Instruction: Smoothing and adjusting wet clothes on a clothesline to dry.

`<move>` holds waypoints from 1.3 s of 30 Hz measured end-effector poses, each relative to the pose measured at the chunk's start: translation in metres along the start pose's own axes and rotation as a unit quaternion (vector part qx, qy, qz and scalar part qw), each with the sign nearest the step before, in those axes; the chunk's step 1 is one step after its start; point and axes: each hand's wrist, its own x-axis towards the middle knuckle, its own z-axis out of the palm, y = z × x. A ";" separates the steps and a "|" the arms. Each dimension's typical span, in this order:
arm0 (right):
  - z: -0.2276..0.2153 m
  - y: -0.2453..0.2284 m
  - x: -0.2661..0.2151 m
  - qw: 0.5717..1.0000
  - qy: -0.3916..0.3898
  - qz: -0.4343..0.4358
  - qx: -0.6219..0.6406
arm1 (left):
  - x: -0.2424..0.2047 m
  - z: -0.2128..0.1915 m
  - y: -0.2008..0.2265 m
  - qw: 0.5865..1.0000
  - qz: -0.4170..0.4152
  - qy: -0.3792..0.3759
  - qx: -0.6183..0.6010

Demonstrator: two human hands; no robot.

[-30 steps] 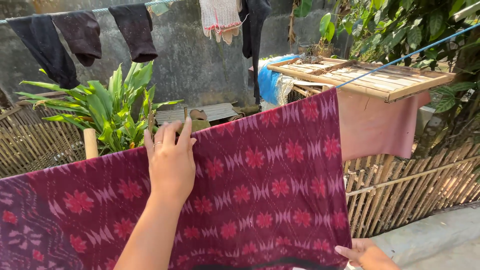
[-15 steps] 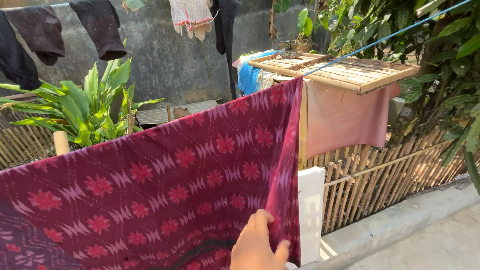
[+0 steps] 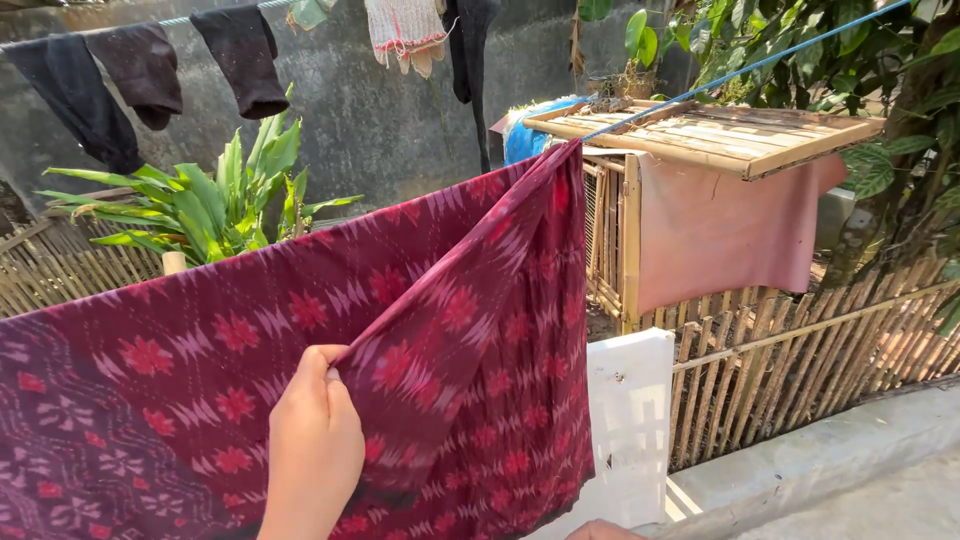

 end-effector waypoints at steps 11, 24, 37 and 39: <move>-0.110 -0.172 0.145 0.990 0.109 -0.092 0.003 | 0.003 -0.035 0.037 0.999 0.018 0.046 0.014; -0.143 -0.190 0.160 0.994 -0.062 -0.013 0.087 | 0.006 -0.046 0.028 0.986 0.122 0.094 0.060; -0.122 0.158 0.084 0.966 -0.191 0.145 0.094 | 0.002 -0.049 0.010 0.987 0.111 0.113 0.022; -0.124 0.161 0.068 0.968 -0.141 0.156 0.135 | -0.002 -0.045 0.006 0.988 0.107 0.113 0.017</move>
